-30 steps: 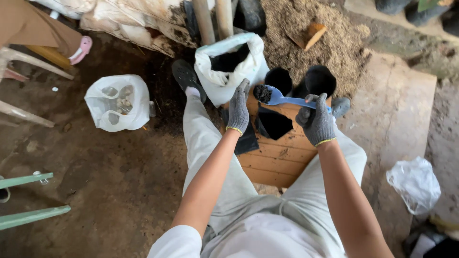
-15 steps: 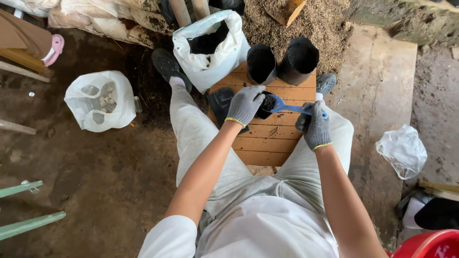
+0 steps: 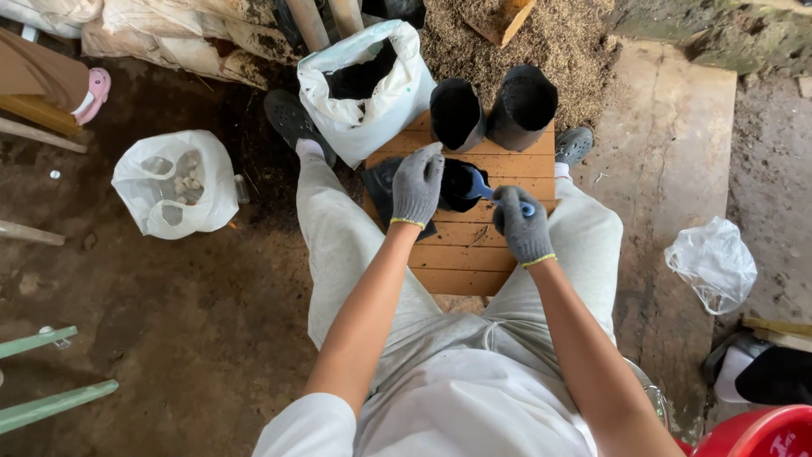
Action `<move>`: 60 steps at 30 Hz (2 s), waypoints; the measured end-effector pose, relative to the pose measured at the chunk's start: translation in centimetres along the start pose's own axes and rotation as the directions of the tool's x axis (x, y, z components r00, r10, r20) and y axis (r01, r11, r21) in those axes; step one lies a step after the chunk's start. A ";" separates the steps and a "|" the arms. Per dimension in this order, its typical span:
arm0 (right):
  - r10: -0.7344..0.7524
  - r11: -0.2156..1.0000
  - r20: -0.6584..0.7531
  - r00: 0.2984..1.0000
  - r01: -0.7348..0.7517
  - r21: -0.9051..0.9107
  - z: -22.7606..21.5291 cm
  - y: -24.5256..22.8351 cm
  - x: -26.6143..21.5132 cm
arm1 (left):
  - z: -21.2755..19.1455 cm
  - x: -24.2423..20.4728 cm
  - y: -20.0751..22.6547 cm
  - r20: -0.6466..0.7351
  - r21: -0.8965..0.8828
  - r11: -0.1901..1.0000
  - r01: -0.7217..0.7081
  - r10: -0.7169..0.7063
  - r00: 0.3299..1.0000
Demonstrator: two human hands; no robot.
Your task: The person scoops soil from a large white sack using a blue scoop and pours it into black plastic pots placed on a wooden board. The person repeats this process to fill the pots with soil.
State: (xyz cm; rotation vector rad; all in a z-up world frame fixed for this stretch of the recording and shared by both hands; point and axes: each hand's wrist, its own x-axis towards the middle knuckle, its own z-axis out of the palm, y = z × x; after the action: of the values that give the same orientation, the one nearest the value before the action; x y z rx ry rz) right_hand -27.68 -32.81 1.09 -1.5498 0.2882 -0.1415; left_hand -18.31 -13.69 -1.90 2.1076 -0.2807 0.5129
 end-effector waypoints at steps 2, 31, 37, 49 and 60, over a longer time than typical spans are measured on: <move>-0.040 0.934 0.099 0.994 0.072 -0.349 0.2 -0.9 -0.5 | -1.6 -0.7 1.4 -0.034 -0.074 0.975 0.208 -0.211 0.977; -0.006 0.968 -0.074 0.997 -0.013 -0.250 1.3 -3.4 -0.1 | 0.5 -3.6 -0.4 -0.047 0.023 0.870 0.493 -0.492 0.869; 0.075 0.994 -0.172 0.982 -0.086 -0.061 2.5 1.5 0.9 | 0.8 -3.7 -0.7 -0.093 0.047 0.866 0.497 -0.492 0.866; 0.151 0.989 -0.275 0.950 -0.147 0.034 3.3 0.2 2.3 | 1.2 -3.6 -1.2 -0.173 -0.142 0.902 0.407 -0.428 0.887; 0.141 0.982 -0.283 0.949 -0.099 0.158 5.0 -2.7 3.4 | 1.3 -3.7 -2.0 -0.007 -0.529 0.630 0.568 -0.673 0.740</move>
State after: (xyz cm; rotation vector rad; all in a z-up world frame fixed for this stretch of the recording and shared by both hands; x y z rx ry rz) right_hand -22.81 -28.97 3.41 -1.3638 0.5945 -0.2911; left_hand -20.50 -13.63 -5.72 1.4809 0.4152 0.1912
